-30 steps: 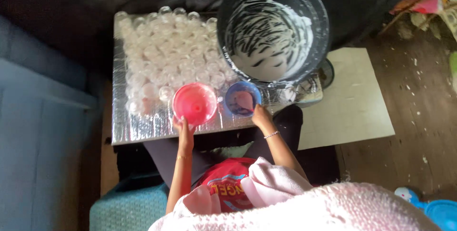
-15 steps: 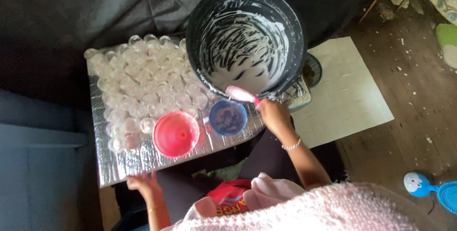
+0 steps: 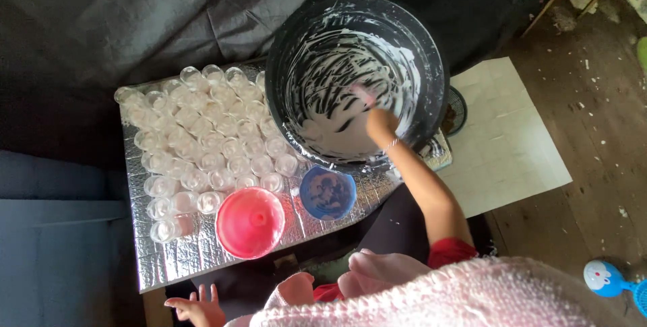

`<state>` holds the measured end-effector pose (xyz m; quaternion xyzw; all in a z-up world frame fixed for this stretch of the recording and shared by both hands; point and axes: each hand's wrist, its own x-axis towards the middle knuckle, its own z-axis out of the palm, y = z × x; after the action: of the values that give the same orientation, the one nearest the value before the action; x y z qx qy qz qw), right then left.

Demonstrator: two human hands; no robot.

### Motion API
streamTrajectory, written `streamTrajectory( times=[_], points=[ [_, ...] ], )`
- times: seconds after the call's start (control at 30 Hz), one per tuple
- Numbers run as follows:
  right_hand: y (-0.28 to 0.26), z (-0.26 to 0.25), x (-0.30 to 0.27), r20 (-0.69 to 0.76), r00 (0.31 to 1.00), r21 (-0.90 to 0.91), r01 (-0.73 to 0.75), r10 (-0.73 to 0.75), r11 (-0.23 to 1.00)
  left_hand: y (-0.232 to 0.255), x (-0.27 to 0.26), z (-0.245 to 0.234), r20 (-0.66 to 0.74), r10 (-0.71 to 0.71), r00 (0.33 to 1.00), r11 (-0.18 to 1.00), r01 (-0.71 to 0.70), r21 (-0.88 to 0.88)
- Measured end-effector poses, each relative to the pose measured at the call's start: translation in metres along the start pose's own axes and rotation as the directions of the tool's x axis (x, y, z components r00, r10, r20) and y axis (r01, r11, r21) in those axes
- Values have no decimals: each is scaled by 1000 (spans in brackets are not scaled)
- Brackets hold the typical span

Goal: Filling small plastic cups with a white mixture using a spoon

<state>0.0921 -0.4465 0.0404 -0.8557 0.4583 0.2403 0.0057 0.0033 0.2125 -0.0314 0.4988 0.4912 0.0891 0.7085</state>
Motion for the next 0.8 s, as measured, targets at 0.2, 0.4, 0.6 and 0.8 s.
streamTrajectory(
  times=[0.2, 0.4, 0.6, 0.8],
  points=[
    [-23, 7, -75, 51, 892, -334, 439, -449, 834, 3, -10, 8, 72, -29, 997, 999, 27, 36],
    [-73, 31, 13, -427, 735, -47, 564, -527, 825, 43, -94, 76, 508, -321, 799, 942, 212, 262],
    [-52, 38, 4, -277, 637, -323, 643, -719, 695, -4, -58, 83, 984, -158, 85, 770, 634, 68],
    [18, -29, -41, 93, 856, -282, 512, -508, 811, 37, -129, 120, 729, -473, 495, 874, 365, 320]
  ],
)
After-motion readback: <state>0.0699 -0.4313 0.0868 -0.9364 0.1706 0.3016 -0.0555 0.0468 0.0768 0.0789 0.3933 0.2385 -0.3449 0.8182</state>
